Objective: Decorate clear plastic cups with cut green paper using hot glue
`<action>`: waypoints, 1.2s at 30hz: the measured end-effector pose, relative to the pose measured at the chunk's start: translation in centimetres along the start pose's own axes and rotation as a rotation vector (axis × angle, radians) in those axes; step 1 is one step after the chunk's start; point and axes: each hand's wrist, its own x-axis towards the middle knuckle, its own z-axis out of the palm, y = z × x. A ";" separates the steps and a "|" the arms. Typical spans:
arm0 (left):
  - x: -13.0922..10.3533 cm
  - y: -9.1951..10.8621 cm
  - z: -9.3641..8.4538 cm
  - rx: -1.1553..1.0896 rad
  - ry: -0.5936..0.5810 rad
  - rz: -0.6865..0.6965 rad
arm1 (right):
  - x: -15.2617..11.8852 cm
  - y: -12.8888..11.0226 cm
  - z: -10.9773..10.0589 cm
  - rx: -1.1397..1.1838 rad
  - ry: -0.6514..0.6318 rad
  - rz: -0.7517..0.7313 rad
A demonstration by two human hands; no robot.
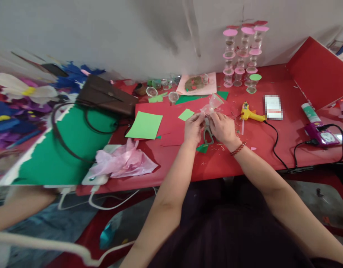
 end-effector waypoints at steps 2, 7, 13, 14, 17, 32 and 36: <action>-0.1 -0.2 0.1 0.029 0.007 0.043 | -0.1 0.0 0.2 0.025 -0.004 -0.006; -0.1 -0.3 0.1 0.102 -0.001 0.046 | -0.1 0.4 1.0 0.206 0.040 0.005; -0.1 0.0 0.1 0.160 0.019 0.103 | 0.0 0.8 1.8 0.344 0.100 -0.020; -0.1 0.0 0.1 0.178 0.030 0.125 | -0.1 0.9 1.9 0.348 0.102 -0.021; -0.2 0.2 0.3 0.243 0.056 0.165 | -0.1 0.9 2.1 0.351 0.097 -0.018; -0.6 0.7 0.5 0.322 0.059 0.227 | 0.0 0.8 2.1 0.341 0.105 -0.061; -0.6 0.8 0.4 0.259 0.033 0.236 | 0.0 0.6 1.9 0.340 0.098 -0.048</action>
